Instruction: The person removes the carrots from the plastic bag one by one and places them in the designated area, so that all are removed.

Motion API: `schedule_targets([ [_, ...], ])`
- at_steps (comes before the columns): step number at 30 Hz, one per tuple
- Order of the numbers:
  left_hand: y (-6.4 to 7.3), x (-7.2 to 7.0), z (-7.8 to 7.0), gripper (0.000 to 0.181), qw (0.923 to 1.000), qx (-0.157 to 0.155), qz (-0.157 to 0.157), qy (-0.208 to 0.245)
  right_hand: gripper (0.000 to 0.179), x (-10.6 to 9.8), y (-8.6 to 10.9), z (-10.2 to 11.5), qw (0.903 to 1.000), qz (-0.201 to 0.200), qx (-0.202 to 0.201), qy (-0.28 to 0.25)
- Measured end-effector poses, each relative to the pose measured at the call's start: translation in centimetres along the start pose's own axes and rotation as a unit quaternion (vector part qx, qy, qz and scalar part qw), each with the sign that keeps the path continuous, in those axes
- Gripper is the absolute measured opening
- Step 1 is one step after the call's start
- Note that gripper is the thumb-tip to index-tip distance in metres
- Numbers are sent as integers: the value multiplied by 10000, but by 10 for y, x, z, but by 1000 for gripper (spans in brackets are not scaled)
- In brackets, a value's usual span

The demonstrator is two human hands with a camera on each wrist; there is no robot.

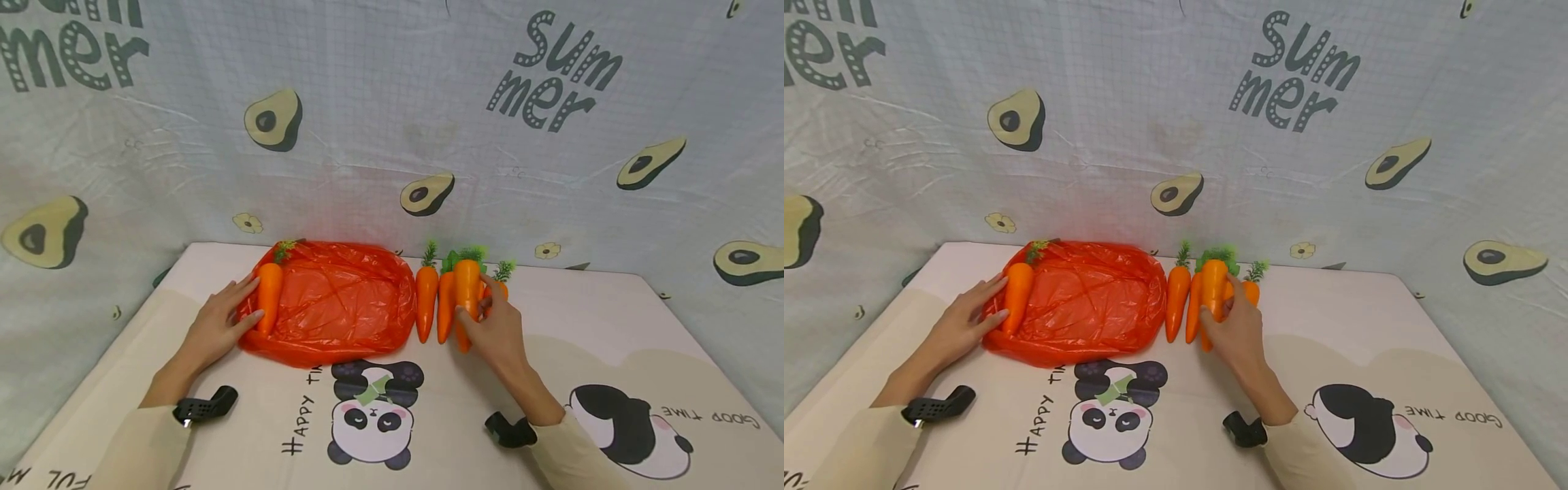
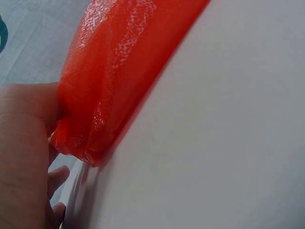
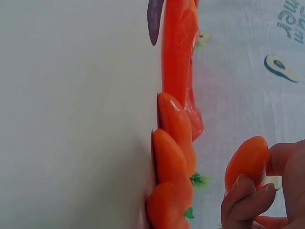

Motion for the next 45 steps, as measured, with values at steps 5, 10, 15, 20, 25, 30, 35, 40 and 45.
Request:
schedule_targets([
  [5, -1, 0, 0, 67, 10000, 30, 2, -24, 62, -9, 2, -8, 9996, -257, -73, 5],
  [10, -1, 1, 0, 67, 10000, 49, -23, -46, 63, -16, 3, -21, 9997, -209, 108, 71],
  [15, -2, 2, 0, 68, 10000, 57, -12, -53, 62, -22, 2, -32, 9994, -199, 159, 223],
  [20, -3, 2, -1, 67, 9999, 74, -29, -63, 63, -29, 2, -41, 9989, -183, 248, 343],
  [25, -3, 1, -1, 67, 9999, 126, -64, -87, 64, -35, 2, -51, 9978, -185, 478, 421],
  [30, -2, 1, 0, 67, 9999, 119, -67, -70, 64, -41, -1, -60, 9967, -311, 519, 533],
  [35, 0, 1, 0, 66, 9999, 105, -73, -56, 65, -42, -2, -64, 9967, -339, 484, 557],
  [40, 0, 1, 0, 66, 9999, 110, -76, -38, 66, -42, -3, -68, 9956, -293, 589, 661],
  [45, 0, 1, 1, 66, 9999, 110, -75, -37, 67, -42, -3, -71, 9947, -134, 739, 701],
])
Point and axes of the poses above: each hand's wrist, its own y-axis away from the middle knuckle, its own x-axis out of the palm, z = x × y, the point moved 4 cm from there along -y, towards the middle knuckle, and after that the axes turned 7 degrees about -z, right-handed, at the moved point
